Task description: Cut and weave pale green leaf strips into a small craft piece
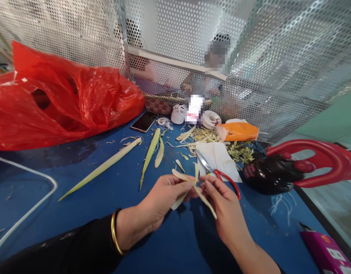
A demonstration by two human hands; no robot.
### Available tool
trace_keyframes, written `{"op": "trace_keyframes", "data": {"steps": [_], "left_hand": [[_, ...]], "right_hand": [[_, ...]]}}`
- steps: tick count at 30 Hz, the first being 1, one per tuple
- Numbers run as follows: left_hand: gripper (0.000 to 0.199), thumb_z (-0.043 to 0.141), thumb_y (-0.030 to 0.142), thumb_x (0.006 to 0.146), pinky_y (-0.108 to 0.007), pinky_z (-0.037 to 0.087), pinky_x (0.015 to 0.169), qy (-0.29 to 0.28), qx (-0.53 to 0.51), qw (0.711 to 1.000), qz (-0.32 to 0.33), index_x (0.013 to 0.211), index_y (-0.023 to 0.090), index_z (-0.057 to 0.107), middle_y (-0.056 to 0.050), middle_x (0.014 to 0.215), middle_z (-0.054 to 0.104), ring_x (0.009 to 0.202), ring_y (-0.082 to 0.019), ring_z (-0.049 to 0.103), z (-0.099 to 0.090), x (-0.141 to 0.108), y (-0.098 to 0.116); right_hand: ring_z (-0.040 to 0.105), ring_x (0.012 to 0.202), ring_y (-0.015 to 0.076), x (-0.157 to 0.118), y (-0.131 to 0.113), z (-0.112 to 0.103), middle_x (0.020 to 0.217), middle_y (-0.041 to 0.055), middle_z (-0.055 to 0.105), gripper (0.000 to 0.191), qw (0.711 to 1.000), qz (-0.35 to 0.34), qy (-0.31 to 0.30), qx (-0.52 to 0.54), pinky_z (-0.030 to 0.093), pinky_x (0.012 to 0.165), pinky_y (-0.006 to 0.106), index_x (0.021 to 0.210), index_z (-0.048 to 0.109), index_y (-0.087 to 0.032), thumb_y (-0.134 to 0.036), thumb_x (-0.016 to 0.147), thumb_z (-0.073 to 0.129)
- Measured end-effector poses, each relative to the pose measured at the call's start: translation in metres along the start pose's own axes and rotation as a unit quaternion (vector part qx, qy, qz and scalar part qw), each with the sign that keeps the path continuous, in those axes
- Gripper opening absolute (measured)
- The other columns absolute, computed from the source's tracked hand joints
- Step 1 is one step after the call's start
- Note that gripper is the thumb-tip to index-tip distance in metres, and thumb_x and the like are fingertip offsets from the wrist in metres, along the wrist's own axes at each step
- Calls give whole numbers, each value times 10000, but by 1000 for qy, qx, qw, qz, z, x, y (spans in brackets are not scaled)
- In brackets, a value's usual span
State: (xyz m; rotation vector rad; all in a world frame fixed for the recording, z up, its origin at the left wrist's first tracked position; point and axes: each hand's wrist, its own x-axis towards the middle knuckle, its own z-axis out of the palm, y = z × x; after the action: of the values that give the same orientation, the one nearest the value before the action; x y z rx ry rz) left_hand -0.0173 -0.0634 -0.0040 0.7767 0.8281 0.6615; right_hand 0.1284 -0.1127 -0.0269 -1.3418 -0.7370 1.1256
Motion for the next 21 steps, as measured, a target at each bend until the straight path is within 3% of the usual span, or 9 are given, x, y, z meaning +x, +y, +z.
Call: {"op": "trace_keyframes", "data": {"steps": [4, 7, 9, 13, 17, 21], "left_hand": [[287, 752, 302, 685, -232, 443, 636, 5, -52, 997, 57, 923, 151, 695, -31, 759, 716, 644, -117, 601, -1, 0, 2], [279, 714, 311, 715, -264, 440, 575, -41, -59, 996, 45, 925, 143, 640, -22, 694, 691, 530, -116, 566, 1, -2, -1], [272, 706, 284, 714, -264, 443, 597, -37, -60, 997, 27, 931, 144, 619, -18, 679, 686, 553, -123, 588, 3, -3, -4], [281, 722, 256, 690, -276, 468, 737, -19, -54, 998, 22, 933, 146, 635, -27, 718, 706, 727, -163, 656, 3, -2, -9], [231, 708, 218, 682, -288, 462, 813, -4, -39, 999, 31, 900, 152, 668, -27, 723, 715, 770, -171, 659, 1, -1, -11], [147, 682, 171, 681, -264, 455, 787, 7, -22, 999, 41, 825, 152, 692, -23, 727, 702, 776, -164, 641, 1, -1, -10]], "right_hand": [[496, 565, 100, -7, 0, 4, 680, -19, 616, 205, 998, 7, -53, -30, 419, 549, 215, 859, 730, -183, -357, 751, 734], [564, 664, 136, -13, 1, 9, 775, 10, 677, 237, 992, -6, -121, -44, 479, 634, 244, 964, 756, -207, -330, 763, 734], [612, 773, 176, -16, 2, 11, 840, 30, 708, 237, 989, -14, -140, -47, 509, 737, 290, 992, 758, -214, -327, 788, 716], [634, 937, 227, -17, 4, 12, 954, 56, 734, 227, 987, -18, -143, -65, 491, 888, 353, 1018, 754, -210, -303, 822, 689], [634, 954, 209, -17, 6, 11, 1016, 32, 733, 214, 988, -26, -136, -65, 489, 886, 319, 1026, 750, -249, -296, 826, 688], [631, 950, 212, -18, 8, 9, 1026, 39, 726, 253, 988, -11, -137, -65, 489, 873, 322, 1067, 735, -237, -311, 829, 687]]}}
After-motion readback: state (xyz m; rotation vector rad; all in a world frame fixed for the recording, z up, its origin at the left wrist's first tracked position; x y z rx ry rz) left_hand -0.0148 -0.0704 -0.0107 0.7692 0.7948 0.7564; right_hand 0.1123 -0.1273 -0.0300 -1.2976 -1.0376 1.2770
